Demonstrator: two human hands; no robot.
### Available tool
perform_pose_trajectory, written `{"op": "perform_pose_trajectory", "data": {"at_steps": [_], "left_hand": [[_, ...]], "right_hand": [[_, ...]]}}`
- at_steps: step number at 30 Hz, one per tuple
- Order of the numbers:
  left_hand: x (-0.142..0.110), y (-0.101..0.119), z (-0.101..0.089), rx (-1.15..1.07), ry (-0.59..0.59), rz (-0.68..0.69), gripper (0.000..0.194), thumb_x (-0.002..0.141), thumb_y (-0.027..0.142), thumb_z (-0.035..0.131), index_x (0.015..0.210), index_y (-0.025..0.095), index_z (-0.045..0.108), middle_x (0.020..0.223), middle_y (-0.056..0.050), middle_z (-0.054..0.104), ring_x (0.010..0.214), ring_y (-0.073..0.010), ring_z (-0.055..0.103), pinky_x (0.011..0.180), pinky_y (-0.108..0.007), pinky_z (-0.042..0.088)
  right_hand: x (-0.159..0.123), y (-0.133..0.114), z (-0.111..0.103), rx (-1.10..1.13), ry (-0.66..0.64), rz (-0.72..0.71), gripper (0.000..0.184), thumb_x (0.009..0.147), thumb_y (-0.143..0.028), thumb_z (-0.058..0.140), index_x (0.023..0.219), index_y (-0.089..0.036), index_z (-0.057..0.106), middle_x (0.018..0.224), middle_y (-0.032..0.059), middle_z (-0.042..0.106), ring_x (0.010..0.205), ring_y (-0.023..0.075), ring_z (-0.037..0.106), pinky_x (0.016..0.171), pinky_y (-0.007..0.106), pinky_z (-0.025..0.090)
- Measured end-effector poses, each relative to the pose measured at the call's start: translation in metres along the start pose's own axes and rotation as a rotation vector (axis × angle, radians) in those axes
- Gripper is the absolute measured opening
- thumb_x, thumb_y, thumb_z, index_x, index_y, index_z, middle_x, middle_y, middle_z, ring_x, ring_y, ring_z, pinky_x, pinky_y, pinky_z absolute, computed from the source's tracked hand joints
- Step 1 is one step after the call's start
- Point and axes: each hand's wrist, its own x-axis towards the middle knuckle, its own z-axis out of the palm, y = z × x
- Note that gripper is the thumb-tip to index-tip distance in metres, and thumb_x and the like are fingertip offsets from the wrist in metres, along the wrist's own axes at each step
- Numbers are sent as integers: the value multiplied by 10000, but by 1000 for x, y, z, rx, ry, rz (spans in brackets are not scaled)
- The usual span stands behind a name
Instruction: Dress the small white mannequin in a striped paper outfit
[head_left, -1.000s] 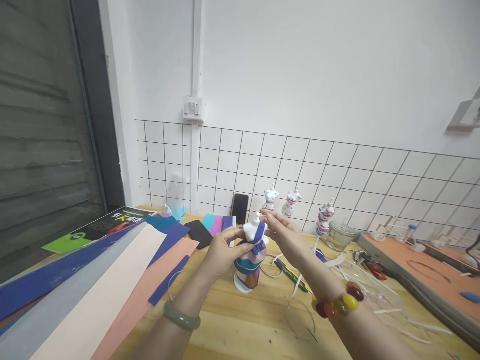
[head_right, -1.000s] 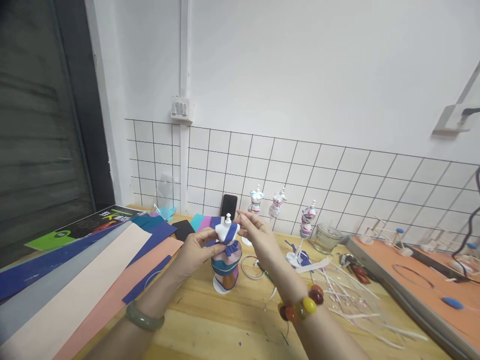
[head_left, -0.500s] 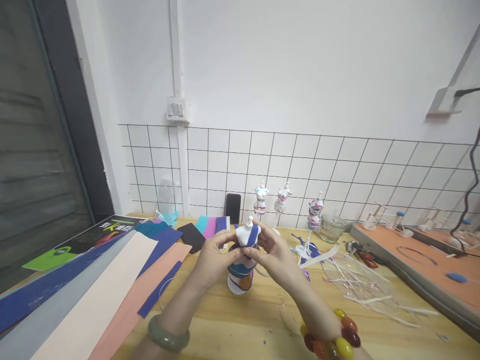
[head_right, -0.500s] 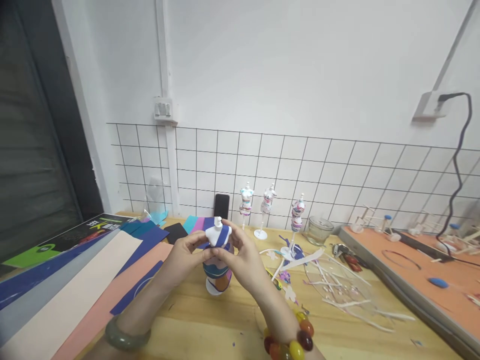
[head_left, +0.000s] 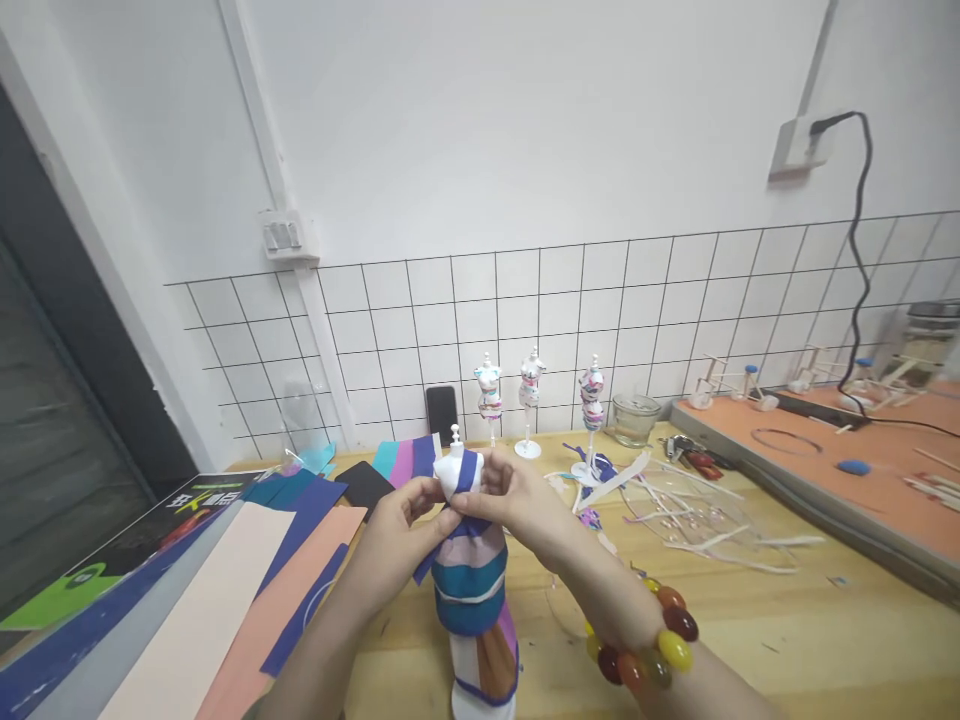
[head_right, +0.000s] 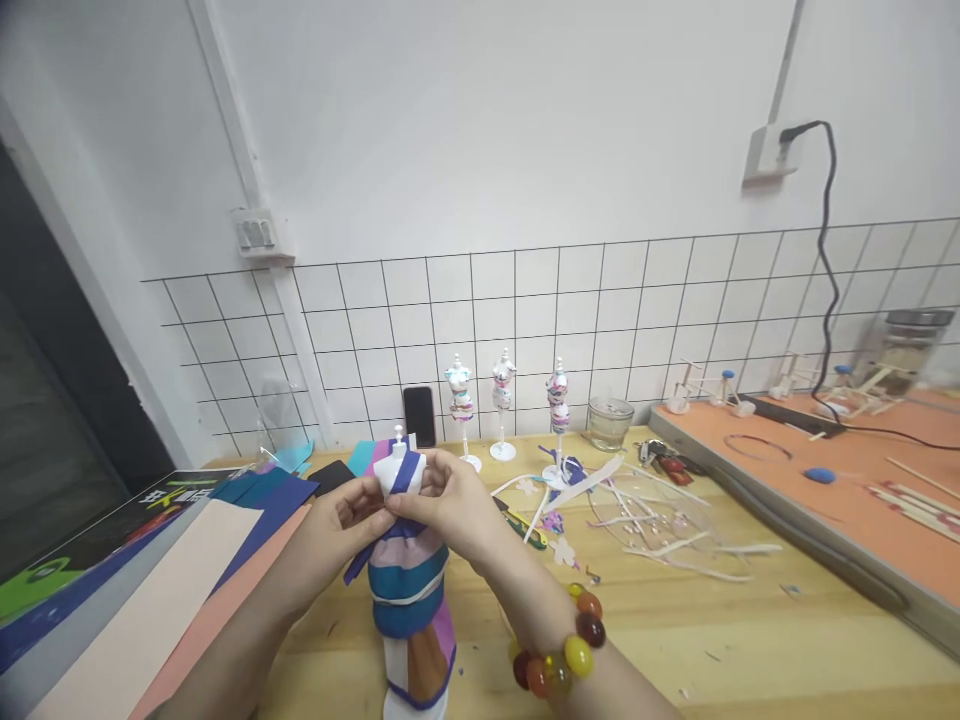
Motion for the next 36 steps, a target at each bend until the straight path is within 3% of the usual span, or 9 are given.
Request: {"op": "perform_pose_trajectory", "data": {"at_steps": [6,10,14,19,25,31,36], "left_hand": [[1,-1,1,-45,-24,-57,245,754,371,689,877,169,627,933,-79,693,931,-236,638,761,-307,499],[-2,2,0,16,-27,-37,186,736,297,703,853,174,628,931,-70,681,955,-243,620,826,-346,480],[-7,7,-2,19,-88,-28,210,720,229,710,918,188,653,1037,-85,681,1049,-259,596,925,-387,445],[-11,13,-6,28,-132,-30,257,738,228,692,994,203,686,1065,-85,689,1030,-264,609,891,-390,472],[-12,15,-9,-23,-137,-54,280,866,353,543,1023,201,719,908,-66,727,877,-229,651,777,-345,509],[-12,12,-8,79,-74,-44,239,799,242,624,1013,236,731,1007,-54,733,988,-249,649,876,-363,497],[-11,13,-6,125,-36,-26,217,808,245,597,968,225,742,953,-48,743,933,-242,665,820,-344,515]], "right_hand": [[3,6,-10,47,-47,40,418,601,-298,823,959,-179,644,948,56,714,907,214,658,862,359,482],[4,7,-21,86,-179,27,477,625,-286,818,1050,-178,632,986,64,704,917,198,651,892,351,462],[5,5,-28,79,-247,12,468,615,-296,827,1031,-187,642,920,44,702,869,181,649,829,305,477],[5,4,-29,39,-253,20,458,611,-306,828,1011,-182,644,856,29,687,791,164,636,761,275,480],[5,9,-28,70,-260,16,487,610,-289,832,1049,-199,641,875,30,696,811,164,642,785,272,473],[4,9,-27,59,-232,30,497,614,-308,826,1060,-192,638,887,43,694,770,166,641,744,281,489],[4,8,-25,77,-237,33,500,620,-287,824,1073,-191,637,923,53,696,802,169,643,745,274,493]]}}
